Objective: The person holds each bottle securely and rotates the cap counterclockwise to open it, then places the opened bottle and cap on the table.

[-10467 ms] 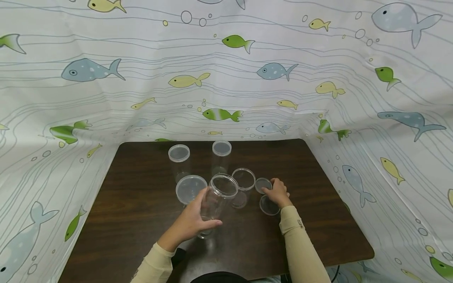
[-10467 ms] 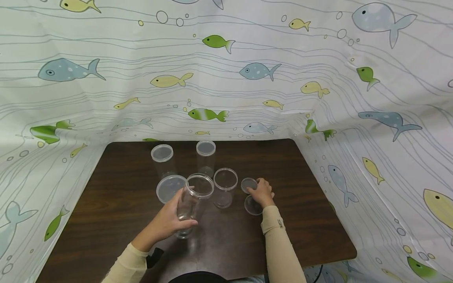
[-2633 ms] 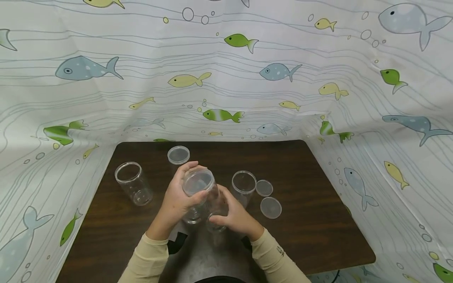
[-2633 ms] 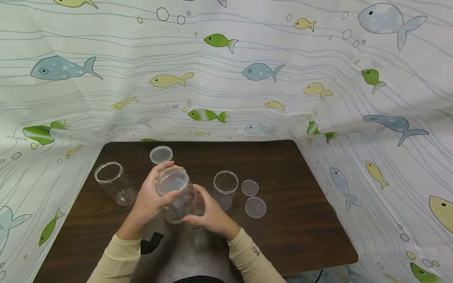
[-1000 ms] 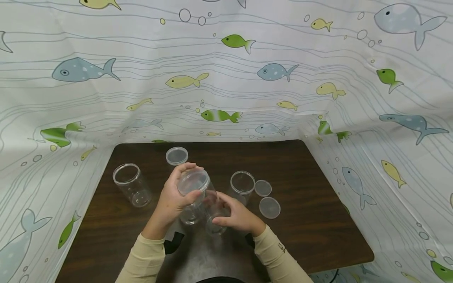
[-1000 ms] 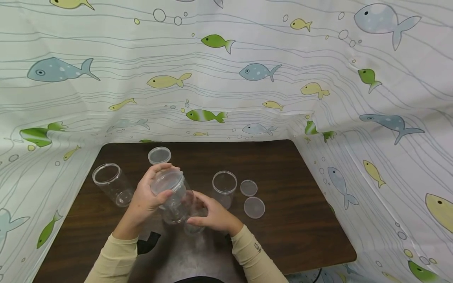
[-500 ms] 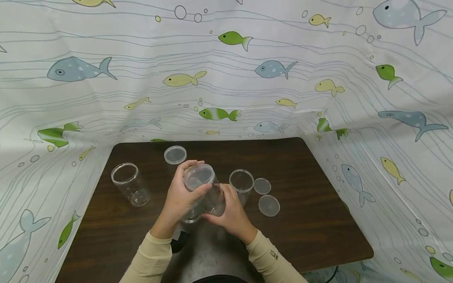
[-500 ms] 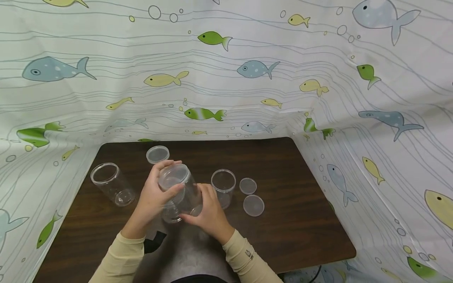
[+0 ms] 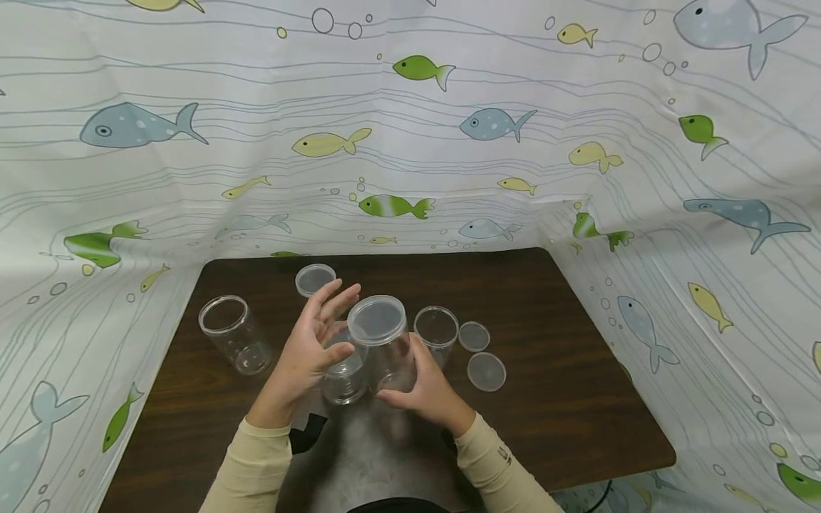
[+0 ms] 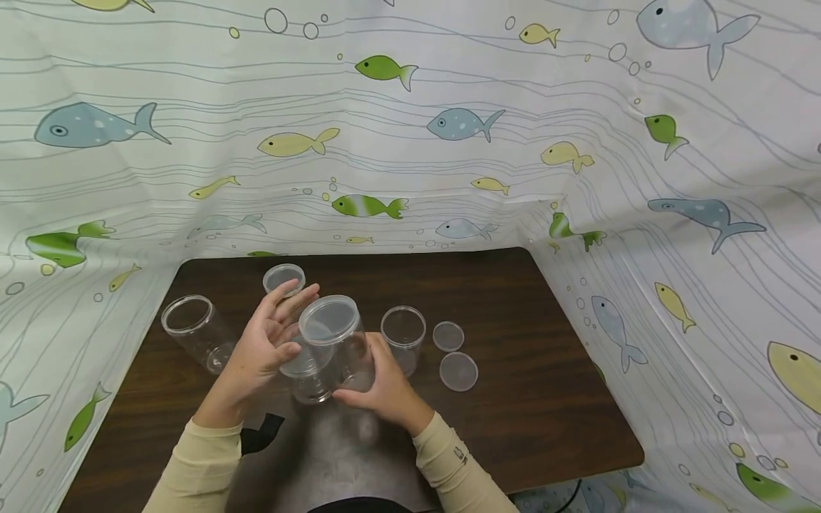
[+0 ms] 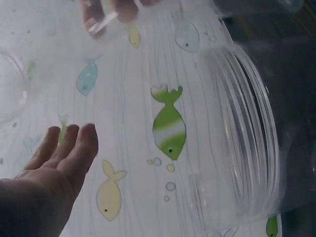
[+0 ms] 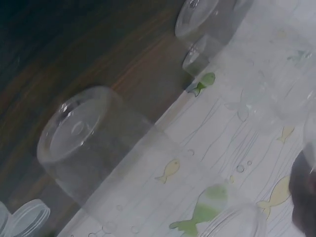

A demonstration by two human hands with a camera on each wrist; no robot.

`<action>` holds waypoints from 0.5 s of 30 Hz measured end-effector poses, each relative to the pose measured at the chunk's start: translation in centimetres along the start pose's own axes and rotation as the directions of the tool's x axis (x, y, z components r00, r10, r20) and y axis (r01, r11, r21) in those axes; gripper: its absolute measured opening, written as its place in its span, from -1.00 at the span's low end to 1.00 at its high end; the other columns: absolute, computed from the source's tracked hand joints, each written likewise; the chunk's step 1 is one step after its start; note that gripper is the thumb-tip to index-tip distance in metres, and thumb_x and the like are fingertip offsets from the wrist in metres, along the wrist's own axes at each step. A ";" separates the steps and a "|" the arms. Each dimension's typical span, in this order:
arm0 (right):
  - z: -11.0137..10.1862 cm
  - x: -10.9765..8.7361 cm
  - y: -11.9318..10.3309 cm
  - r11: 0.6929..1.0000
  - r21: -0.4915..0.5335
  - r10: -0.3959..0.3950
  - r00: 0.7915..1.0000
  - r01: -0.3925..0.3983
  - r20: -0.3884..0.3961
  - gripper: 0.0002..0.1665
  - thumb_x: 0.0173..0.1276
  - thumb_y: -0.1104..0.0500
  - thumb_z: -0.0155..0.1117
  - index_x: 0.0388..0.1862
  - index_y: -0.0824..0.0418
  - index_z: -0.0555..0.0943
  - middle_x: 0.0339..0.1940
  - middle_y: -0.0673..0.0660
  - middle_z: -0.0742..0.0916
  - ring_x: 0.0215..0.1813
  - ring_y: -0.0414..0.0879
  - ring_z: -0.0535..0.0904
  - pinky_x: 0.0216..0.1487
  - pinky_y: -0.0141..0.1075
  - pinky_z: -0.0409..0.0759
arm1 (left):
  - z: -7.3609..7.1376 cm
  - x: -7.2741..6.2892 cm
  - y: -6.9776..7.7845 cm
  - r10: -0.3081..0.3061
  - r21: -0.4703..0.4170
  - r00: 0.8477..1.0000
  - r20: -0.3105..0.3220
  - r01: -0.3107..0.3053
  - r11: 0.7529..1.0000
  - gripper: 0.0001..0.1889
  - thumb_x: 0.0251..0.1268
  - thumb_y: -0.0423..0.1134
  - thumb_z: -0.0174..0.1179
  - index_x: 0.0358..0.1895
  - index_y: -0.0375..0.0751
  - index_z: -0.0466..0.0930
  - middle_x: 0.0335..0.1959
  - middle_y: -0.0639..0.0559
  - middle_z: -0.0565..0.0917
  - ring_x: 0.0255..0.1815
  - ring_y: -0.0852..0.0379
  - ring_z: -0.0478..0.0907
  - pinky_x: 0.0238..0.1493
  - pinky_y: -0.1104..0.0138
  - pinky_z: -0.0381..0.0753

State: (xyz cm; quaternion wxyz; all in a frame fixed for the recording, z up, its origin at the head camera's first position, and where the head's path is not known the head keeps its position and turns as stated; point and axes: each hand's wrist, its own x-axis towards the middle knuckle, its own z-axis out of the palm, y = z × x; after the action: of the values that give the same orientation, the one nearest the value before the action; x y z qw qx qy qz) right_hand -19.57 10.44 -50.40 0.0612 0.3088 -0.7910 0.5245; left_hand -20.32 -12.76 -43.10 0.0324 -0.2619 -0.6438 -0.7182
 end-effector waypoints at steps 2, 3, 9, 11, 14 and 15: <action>-0.4 0.0 0.2 0.999 0.048 0.015 0.999 -0.017 0.043 0.07 0.06 0.14 0.61 0.51 0.15 0.25 0.32 0.13 0.49 0.29 -0.02 0.45 0.30 -0.15 0.46 | -0.6 0.0 -0.1 0.013 -0.008 0.999 0.044 -0.012 1.000 0.03 0.19 0.18 0.40 0.60 -0.11 0.02 0.58 -0.17 0.23 0.56 -0.04 0.17 0.36 0.31 0.38; -0.6 0.0 0.3 0.997 0.075 0.020 0.998 -0.025 0.065 0.06 0.07 0.16 0.60 0.51 0.16 0.25 0.31 0.14 0.50 0.28 -0.01 0.47 0.29 -0.15 0.47 | -0.8 0.0 -0.1 0.015 -0.017 0.998 0.063 -0.014 1.000 0.02 0.20 0.17 0.40 0.59 -0.13 0.03 0.58 -0.18 0.23 0.56 -0.04 0.18 0.35 0.35 0.39; -1.3 0.1 0.7 0.990 0.132 0.030 0.982 -0.055 0.185 0.06 0.11 0.19 0.57 0.54 0.16 0.23 0.37 0.14 0.52 0.31 -0.03 0.50 0.33 -0.14 0.46 | -0.8 0.2 0.0 -0.036 -0.081 0.991 0.126 0.046 0.996 -0.01 0.20 0.08 0.45 0.58 -0.11 0.06 0.56 -0.13 0.29 0.55 0.02 0.24 0.38 0.36 0.35; -1.4 0.1 0.7 0.990 0.132 0.026 0.978 -0.055 0.208 0.08 0.11 0.18 0.57 0.56 0.15 0.21 0.40 0.13 0.50 0.35 -0.04 0.47 0.36 -0.13 0.43 | -0.7 0.3 0.0 -0.062 -0.090 0.989 0.131 0.074 0.993 -0.03 0.21 0.01 0.46 0.58 -0.10 0.06 0.51 -0.13 0.36 0.50 -0.05 0.32 0.32 0.33 0.44; -1.4 0.1 0.7 0.989 0.138 0.021 0.978 -0.050 0.207 0.10 0.10 0.20 0.59 0.56 0.16 0.19 0.40 0.14 0.49 0.34 -0.02 0.48 0.36 -0.13 0.43 | -0.5 0.2 0.0 -0.073 -0.070 0.990 0.118 0.082 0.994 -0.06 0.23 -0.07 0.46 0.57 -0.12 0.08 0.44 -0.16 0.45 0.39 -0.15 0.45 0.17 0.31 0.57; -1.4 0.2 0.7 0.990 0.132 0.018 0.980 -0.045 0.197 0.11 0.10 0.20 0.59 0.55 0.17 0.19 0.39 0.15 0.49 0.33 -0.01 0.48 0.35 -0.13 0.44 | -0.3 0.2 0.0 -0.068 -0.050 0.993 0.098 0.073 0.996 -0.07 0.23 -0.09 0.46 0.56 -0.14 0.10 0.41 -0.17 0.48 0.37 -0.15 0.48 0.14 0.32 0.58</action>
State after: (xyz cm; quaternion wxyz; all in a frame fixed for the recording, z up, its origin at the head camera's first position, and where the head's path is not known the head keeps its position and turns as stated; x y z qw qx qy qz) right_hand -20.41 11.74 -50.26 -0.0463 0.3496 -0.7606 0.5451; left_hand -20.62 -13.00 -43.02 -0.0311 -0.2741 -0.6341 -0.7223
